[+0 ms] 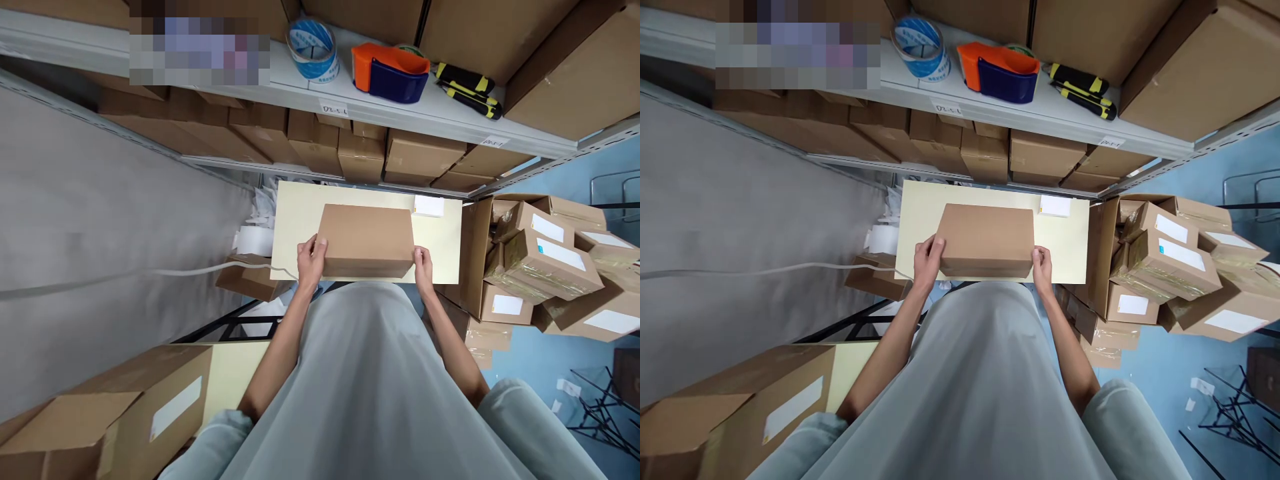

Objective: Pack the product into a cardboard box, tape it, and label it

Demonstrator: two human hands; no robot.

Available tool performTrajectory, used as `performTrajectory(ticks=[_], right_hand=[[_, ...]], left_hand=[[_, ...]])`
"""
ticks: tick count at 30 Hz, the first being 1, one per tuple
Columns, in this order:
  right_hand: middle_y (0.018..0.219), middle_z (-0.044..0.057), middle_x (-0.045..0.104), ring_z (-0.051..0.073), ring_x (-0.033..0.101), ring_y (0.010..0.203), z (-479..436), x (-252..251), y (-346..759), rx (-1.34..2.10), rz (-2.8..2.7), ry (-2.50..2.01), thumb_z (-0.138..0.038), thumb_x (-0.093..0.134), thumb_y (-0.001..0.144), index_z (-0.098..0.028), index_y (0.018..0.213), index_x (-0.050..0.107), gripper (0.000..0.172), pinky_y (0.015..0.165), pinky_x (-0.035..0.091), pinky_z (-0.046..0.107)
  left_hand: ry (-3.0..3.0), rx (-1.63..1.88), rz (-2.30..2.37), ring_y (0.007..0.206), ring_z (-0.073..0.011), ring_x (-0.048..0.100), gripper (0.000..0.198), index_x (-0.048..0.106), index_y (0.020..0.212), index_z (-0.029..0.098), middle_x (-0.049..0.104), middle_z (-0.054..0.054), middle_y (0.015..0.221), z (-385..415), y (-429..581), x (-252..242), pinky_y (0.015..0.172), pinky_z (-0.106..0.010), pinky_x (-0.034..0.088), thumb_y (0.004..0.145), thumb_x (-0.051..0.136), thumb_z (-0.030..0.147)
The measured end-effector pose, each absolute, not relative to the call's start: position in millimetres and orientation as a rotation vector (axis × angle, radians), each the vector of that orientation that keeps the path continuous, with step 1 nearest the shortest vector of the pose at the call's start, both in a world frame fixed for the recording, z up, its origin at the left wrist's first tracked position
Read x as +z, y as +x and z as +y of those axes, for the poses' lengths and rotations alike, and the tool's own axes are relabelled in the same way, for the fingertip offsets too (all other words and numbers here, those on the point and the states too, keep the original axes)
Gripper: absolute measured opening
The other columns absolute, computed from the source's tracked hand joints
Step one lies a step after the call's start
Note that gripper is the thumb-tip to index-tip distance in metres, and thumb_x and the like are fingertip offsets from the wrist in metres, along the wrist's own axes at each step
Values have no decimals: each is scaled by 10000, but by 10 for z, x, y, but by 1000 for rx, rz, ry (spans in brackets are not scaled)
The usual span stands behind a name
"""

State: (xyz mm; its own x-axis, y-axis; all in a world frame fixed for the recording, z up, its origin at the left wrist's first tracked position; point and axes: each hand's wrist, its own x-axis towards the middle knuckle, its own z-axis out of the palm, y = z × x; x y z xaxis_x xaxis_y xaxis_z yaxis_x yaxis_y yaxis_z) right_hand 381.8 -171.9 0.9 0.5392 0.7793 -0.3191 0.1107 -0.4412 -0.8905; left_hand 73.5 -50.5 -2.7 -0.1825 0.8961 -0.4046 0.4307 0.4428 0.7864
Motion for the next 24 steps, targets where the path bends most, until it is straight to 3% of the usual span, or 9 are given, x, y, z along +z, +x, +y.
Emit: performTrajectory(ticks=[4, 9, 15, 19, 24], right_hand=[[1421, 203, 666, 343, 708, 1325, -1943, -207, 3760, 986, -727, -1900, -828, 652, 915, -214, 1387, 683, 776, 1133, 622, 537], [1453, 214, 604, 359, 689, 1375, -2090, -371, 3718, 1033, -749, -1879, -860, 657, 901, -202, 1462, 681, 865, 1175, 605, 558], [1441, 207, 620, 356, 684, 1377, -2007, -379, 3736, 1020, -787, -1910, -872, 653, 918, -225, 1497, 658, 868, 1114, 642, 570], [1404, 196, 673, 353, 718, 1315, -1951, -305, 3783, 1029, -856, -1896, -857, 647, 948, -230, 1457, 682, 808, 1059, 669, 571], [1429, 192, 701, 338, 721, 1306, -1861, -201, 3958, 929, -981, -1950, -811, 519, 1058, -234, 1426, 693, 706, 1096, 650, 563]], left_hand=[[1117, 596, 1769, 1372, -319, 619, 534, 764, 1409, 211, 671, -126, 1260, -686, 677, -214, 1290, -486, 481, 962, 731, 501], [1080, 558, 1715, 1408, -319, 623, 494, 737, 1398, 228, 640, -142, 1374, -790, 639, -342, 1279, -488, 499, 925, 711, 367], [1209, 454, 1811, 1431, -380, 613, 409, 651, 1351, 193, 668, -208, 1396, -644, 768, -361, 1295, -597, 464, 1003, 610, 404], [1335, 430, 1803, 1566, -429, 512, 570, 562, 1489, 130, 594, -278, 1545, -535, 912, -299, 1346, -640, 385, 1018, 597, 449], [1644, 505, 1784, 1754, -431, 218, 843, 351, 1698, 72, 286, -309, 1822, -415, 1163, -154, 1441, -632, 180, 1005, 632, 463]])
